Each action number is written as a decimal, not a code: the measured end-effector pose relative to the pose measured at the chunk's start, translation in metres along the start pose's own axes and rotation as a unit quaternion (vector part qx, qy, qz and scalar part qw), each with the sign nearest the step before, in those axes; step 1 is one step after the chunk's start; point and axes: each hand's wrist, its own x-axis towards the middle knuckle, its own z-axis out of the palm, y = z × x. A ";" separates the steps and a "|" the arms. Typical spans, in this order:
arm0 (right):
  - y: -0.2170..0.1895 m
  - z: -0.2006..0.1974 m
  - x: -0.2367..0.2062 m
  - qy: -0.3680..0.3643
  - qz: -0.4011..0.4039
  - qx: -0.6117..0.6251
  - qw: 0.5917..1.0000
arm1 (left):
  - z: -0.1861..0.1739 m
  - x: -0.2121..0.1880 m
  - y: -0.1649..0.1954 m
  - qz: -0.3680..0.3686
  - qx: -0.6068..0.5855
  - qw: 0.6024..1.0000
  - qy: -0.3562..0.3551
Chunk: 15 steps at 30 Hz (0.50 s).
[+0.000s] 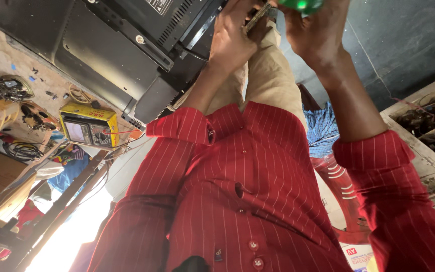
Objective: The person unscrews several screws from the back of a television set using a screwdriver and then works with small components near a circuit board inside.
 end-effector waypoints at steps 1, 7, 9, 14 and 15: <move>0.002 0.000 -0.002 -0.018 -0.003 -0.031 0.999 | 0.002 0.001 -0.001 0.019 0.008 1.000 0.023; 0.001 -0.006 0.000 -0.080 0.058 -0.031 0.995 | 0.003 0.018 -0.008 -0.050 -0.141 0.989 -0.016; -0.007 -0.007 0.004 -0.049 0.024 0.003 0.998 | 0.004 0.016 -0.006 -0.042 -0.122 0.992 -0.001; -0.017 -0.005 0.014 -0.009 0.000 0.035 0.999 | 0.019 0.008 0.001 -0.007 -0.045 0.995 0.084; -0.018 -0.003 0.013 0.010 -0.004 0.009 1.000 | 0.022 0.009 0.001 -0.028 -0.050 0.995 0.085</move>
